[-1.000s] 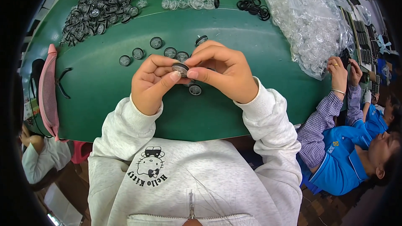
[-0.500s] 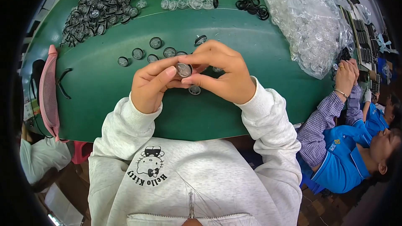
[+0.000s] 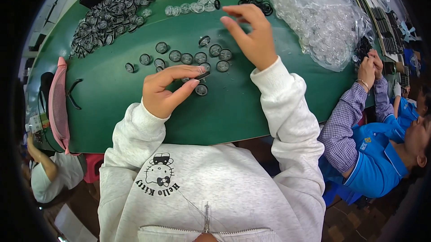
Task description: The person assembles black O-rings onto small clear plastic components by hand.
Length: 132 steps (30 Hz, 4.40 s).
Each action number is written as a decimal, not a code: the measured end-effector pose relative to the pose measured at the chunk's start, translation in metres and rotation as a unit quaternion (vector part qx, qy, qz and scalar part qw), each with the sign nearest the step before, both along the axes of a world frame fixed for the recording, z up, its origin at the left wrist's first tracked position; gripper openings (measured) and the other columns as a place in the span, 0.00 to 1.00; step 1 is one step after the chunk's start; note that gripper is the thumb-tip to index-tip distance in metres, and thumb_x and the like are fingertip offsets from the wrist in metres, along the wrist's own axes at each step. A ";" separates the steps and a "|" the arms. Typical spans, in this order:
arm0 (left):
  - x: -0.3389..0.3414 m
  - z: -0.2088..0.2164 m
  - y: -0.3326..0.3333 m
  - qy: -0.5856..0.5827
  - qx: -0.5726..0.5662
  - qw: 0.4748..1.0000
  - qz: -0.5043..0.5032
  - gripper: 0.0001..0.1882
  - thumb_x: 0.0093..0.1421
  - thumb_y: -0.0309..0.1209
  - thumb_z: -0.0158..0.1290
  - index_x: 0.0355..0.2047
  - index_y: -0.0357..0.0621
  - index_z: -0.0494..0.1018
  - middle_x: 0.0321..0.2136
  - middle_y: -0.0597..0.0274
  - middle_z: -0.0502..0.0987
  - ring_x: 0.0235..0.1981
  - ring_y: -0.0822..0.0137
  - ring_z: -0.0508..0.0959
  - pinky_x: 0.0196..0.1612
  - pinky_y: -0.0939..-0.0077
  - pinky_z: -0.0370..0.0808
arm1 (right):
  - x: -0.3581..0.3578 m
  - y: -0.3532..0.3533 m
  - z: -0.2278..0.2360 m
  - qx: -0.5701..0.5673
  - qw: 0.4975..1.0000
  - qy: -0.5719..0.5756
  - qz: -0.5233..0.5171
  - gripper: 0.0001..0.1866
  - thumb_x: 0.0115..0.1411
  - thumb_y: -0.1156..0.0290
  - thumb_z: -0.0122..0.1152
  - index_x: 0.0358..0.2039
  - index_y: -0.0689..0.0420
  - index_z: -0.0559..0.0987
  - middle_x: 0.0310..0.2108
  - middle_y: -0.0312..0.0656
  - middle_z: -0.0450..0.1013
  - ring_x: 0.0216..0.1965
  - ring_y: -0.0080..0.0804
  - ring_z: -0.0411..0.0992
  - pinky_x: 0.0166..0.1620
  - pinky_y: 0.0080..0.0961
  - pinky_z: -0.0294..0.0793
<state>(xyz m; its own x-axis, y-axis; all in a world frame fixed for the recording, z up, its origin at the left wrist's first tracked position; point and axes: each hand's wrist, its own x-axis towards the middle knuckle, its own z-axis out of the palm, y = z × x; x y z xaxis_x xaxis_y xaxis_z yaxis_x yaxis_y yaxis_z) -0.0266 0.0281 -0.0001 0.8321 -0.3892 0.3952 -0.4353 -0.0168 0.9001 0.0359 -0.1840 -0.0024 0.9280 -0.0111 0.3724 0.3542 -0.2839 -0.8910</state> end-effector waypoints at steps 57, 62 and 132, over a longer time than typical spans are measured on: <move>0.005 0.009 0.014 0.222 -0.176 0.959 0.001 0.17 0.50 0.16 0.54 0.43 0.34 0.72 0.45 0.56 0.69 0.44 0.66 0.71 0.47 0.80 0.72 | -0.048 0.033 0.019 0.271 0.924 0.161 0.215 0.09 0.49 0.86 0.60 0.33 0.65 0.76 0.33 0.44 0.71 0.31 0.27 0.72 0.35 0.16 0.75; 0.000 0.013 0.002 0.191 -0.195 0.961 0.038 0.17 0.50 0.16 0.54 0.43 0.34 0.72 0.43 0.56 0.70 0.40 0.67 0.72 0.45 0.80 0.73 | -0.048 0.034 0.017 0.225 0.941 0.125 0.219 0.10 0.48 0.86 0.61 0.32 0.64 0.76 0.33 0.42 0.70 0.30 0.26 0.71 0.36 0.14 0.74; -0.003 0.009 0.007 0.135 -0.075 0.987 0.048 0.08 0.52 0.22 0.56 0.33 0.36 0.78 0.29 0.59 0.78 0.23 0.75 0.72 0.27 0.89 0.68 | -0.052 0.049 0.006 -0.174 0.939 -0.293 0.036 0.17 0.34 0.76 0.66 0.30 0.57 0.75 0.27 0.36 0.70 0.24 0.29 0.67 0.27 0.20 0.70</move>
<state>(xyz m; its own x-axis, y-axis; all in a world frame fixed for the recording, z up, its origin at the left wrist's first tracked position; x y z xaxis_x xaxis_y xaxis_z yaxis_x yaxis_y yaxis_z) -0.0294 0.0348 0.0090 0.9449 -0.2577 0.2019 -0.1828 0.0963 0.9784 -0.0165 -0.1348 0.0033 0.5562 0.2613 0.7889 0.7846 -0.4779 -0.3949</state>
